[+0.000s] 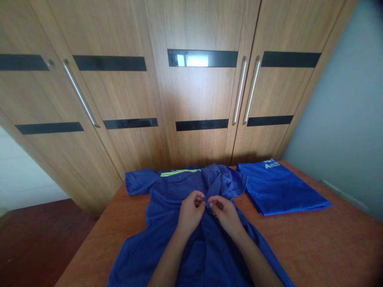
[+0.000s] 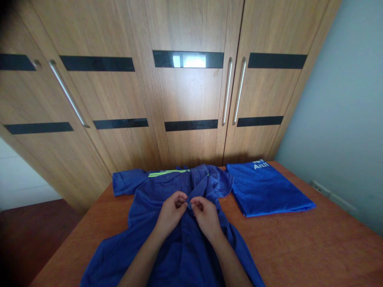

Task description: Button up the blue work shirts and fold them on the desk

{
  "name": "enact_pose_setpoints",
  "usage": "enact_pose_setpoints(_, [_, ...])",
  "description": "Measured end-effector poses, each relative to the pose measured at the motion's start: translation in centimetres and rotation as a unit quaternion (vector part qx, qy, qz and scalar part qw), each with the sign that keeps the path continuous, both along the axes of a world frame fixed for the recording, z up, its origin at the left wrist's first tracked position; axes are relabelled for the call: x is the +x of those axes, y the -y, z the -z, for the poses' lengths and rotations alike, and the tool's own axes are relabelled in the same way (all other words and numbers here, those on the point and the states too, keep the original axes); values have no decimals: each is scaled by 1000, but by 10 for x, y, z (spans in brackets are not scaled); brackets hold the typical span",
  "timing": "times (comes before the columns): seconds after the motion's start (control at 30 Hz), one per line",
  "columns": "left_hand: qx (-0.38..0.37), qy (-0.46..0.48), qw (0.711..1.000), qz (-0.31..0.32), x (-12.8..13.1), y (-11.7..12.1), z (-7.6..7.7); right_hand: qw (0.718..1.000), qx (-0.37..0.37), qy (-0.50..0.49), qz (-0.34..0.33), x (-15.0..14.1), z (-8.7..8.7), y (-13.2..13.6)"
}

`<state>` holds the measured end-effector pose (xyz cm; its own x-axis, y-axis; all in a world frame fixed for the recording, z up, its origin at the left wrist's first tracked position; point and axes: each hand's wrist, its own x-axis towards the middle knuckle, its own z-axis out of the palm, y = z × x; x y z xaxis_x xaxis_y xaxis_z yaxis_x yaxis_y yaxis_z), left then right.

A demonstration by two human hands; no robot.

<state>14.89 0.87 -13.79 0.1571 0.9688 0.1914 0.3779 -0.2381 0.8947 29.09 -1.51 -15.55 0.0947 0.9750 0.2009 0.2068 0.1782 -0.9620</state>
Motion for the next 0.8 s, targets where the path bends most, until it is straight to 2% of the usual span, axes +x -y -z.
enact_pose_setpoints(0.1, [-8, -39, 999, 15, -3, -1, 4, 984, 43, 172, 0, 2, 3, 1])
enact_pose_setpoints(0.17, [-15, -69, 997, 19, -4, -1, 7, 972, 34, 234, -9, 3, 4, 2])
enact_pose_setpoints(0.43, [-45, -127, 991, -1, -13, 9, 15, 965, -22, 263, 3, 10, 8, 0])
enact_pose_setpoints(0.67, [-72, -135, 986, 67, -11, 27, 13, 958, -25, 286, 4, 18, 8, 9])
enact_pose_setpoints(0.8, [-57, -162, 981, 93, -12, 35, 2, 948, -30, 315, 11, 24, 3, 13])
